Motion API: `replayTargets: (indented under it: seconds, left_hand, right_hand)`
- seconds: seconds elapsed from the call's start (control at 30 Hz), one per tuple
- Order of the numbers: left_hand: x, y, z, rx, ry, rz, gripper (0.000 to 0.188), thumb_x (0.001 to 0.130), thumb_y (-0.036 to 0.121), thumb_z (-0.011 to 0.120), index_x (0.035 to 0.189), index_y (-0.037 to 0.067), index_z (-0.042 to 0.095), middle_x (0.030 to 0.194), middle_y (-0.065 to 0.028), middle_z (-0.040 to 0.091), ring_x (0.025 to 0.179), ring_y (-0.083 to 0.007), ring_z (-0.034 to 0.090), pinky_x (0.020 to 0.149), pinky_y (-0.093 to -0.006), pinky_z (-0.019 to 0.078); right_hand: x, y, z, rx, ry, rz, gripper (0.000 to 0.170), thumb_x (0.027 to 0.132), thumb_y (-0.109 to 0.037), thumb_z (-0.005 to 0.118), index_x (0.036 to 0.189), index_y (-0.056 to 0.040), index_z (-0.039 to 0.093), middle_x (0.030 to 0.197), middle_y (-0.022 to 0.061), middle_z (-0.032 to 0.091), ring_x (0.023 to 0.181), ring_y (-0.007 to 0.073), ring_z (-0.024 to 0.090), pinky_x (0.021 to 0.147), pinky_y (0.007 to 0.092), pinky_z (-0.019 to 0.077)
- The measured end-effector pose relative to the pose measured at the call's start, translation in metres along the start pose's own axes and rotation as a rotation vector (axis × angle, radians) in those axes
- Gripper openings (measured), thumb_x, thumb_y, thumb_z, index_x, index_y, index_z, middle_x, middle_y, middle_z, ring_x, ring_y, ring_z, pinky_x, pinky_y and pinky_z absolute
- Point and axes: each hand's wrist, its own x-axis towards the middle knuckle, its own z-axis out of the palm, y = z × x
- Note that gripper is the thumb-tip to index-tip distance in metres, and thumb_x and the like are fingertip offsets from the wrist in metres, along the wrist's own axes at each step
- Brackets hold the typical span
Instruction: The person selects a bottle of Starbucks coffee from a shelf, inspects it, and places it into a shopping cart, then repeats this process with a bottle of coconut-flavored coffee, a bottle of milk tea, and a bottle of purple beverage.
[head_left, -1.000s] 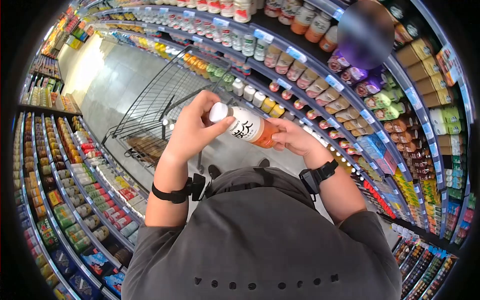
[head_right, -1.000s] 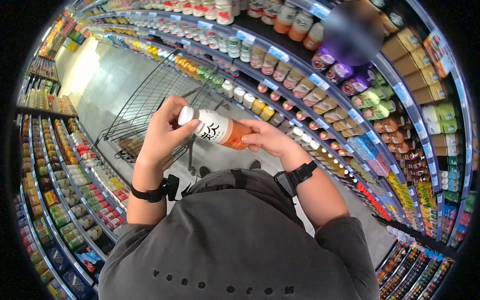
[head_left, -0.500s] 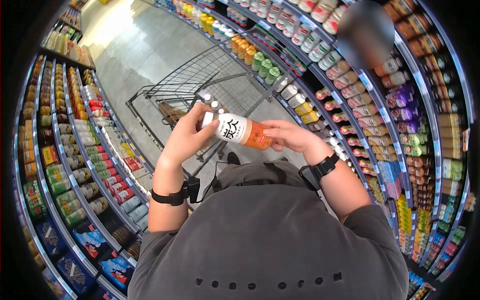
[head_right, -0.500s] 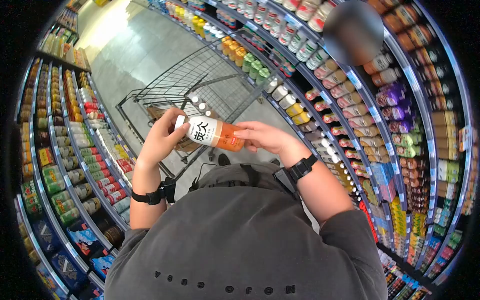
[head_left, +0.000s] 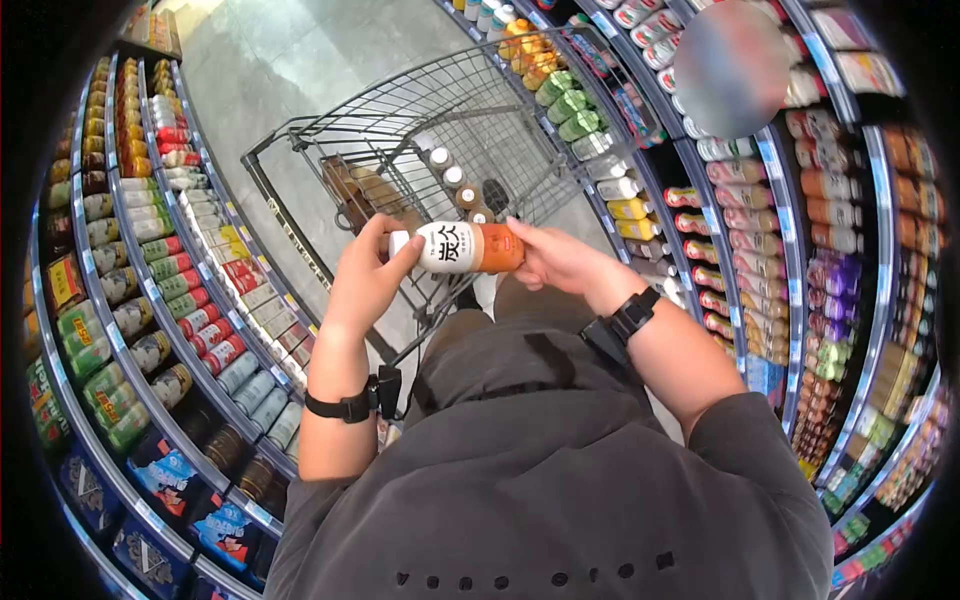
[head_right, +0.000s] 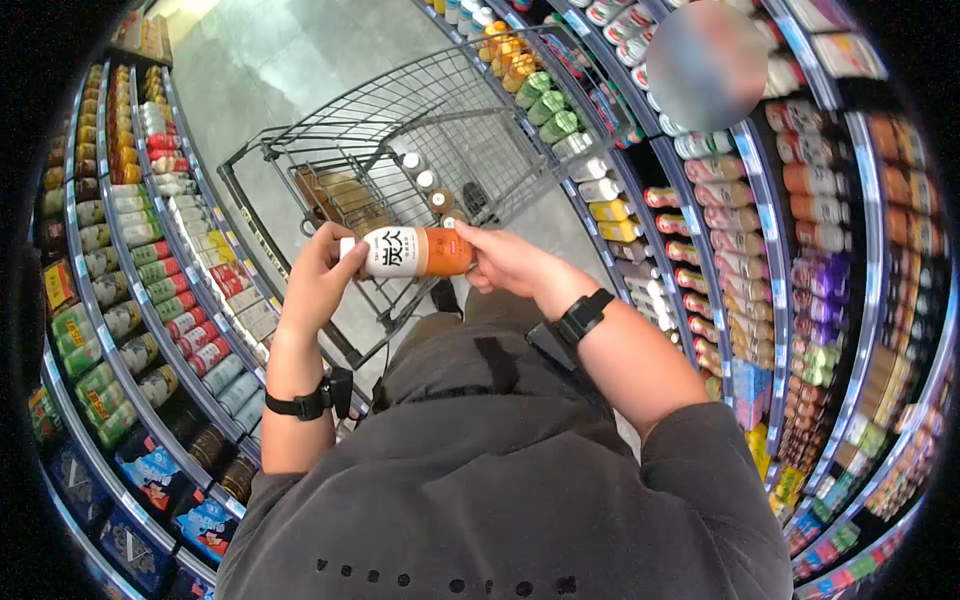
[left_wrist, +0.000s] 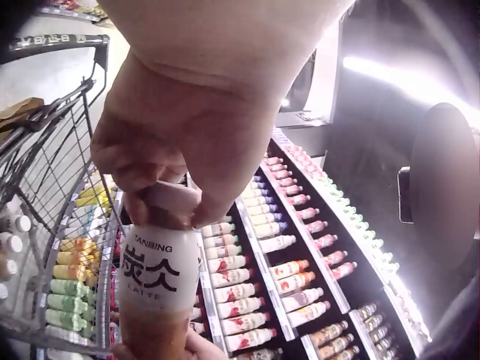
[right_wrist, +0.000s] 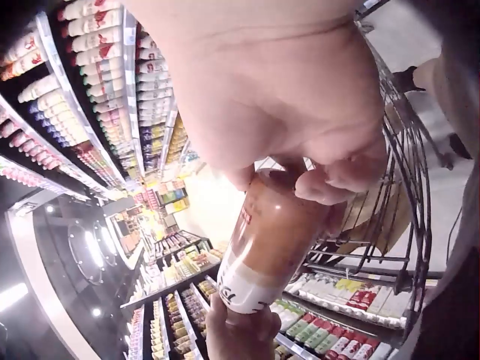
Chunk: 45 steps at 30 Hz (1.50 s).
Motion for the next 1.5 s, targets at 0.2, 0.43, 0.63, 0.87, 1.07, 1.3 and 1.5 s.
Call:
replayTargets:
  seconds: [0.2,0.43,0.63,0.87,1.07,1.3,1.5]
  left_hand:
    - [0.062,0.000,0.010,0.160,0.163,-0.029,0.026,0.095,0.024,0.073,0.106,0.002,0.063,0.071,-0.0089,0.067,0.064,-0.0137,0.062,0.060,-0.0303,0.0475]
    - [0.175,-0.014,0.041,0.566,0.266,-0.278,0.038,0.093,0.039,0.068,0.118,0.011,0.069,0.075,-0.0163,0.072,0.074,-0.0381,0.072,0.068,-0.0470,0.0554]
    - [0.268,-0.064,0.053,0.665,0.267,-0.431,0.043,0.092,0.041,0.067,0.123,0.011,0.069,0.090,-0.0222,0.075,0.087,-0.0411,0.073,0.078,-0.0498,0.0568]
    - [0.337,-0.132,0.074,0.695,0.276,-0.524,0.047,0.093,0.042,0.065,0.128,0.011,0.067,0.099,-0.0238,0.075,0.095,-0.0417,0.073,0.084,-0.0486,0.0567]
    - [0.367,-0.180,0.094,0.765,0.195,-0.613,0.053,0.095,0.046,0.062,0.136,0.013,0.064,0.115,-0.0231,0.073,0.108,-0.0401,0.070,0.093,-0.0481,0.0544]
    - [0.394,-0.203,0.113,0.846,0.132,-0.753,0.060,0.095,0.049,0.061,0.144,0.015,0.060,0.126,-0.0186,0.071,0.118,-0.0362,0.067,0.098,-0.0467,0.0529]
    - [0.400,-0.203,0.117,0.860,0.123,-0.755,0.062,0.095,0.051,0.060,0.143,0.013,0.060,0.127,-0.0184,0.071,0.118,-0.0360,0.067,0.099,-0.0463,0.0527]
  right_hand:
    - [0.092,-0.032,-0.049,0.037,0.139,0.065,0.050,0.111,-0.051,0.038,0.125,-0.0084,0.060,0.090,0.0022,0.058,0.063,0.0143,0.047,0.058,0.0312,0.0360]
    - [0.205,-0.069,-0.124,0.145,0.150,0.008,0.048,0.111,-0.044,0.039,0.137,-0.0060,0.050,0.117,0.0077,0.058,0.071,0.0164,0.055,0.058,0.0281,0.0429]
    - [0.261,-0.097,-0.165,0.034,0.228,0.070,0.057,0.109,-0.031,0.050,0.161,-0.0128,0.035,0.145,0.0075,0.052,0.086,0.0169,0.065,0.064,0.0259,0.0495]
    - [0.303,-0.098,-0.199,-0.030,0.151,0.084,0.064,0.104,-0.022,0.053,0.163,-0.0117,0.030,0.147,0.0148,0.050,0.092,0.0182,0.068,0.066,0.0275,0.0516]
    - [0.325,-0.089,-0.222,0.019,0.134,0.121,0.065,0.102,-0.019,0.055,0.162,-0.0098,0.033,0.134,0.0143,0.056,0.091,0.0184,0.068,0.066,0.0286,0.0521]
    - [0.336,-0.071,-0.231,0.079,0.108,0.117,0.066,0.100,-0.016,0.052,0.162,-0.0068,0.031,0.134,0.0154,0.058,0.090,0.0194,0.069,0.063,0.0299,0.0527]
    - [0.343,-0.054,-0.231,0.090,0.181,0.111,0.067,0.099,-0.011,0.050,0.162,-0.0041,0.030,0.140,0.0164,0.056,0.088,0.0201,0.070,0.062,0.0296,0.0537]
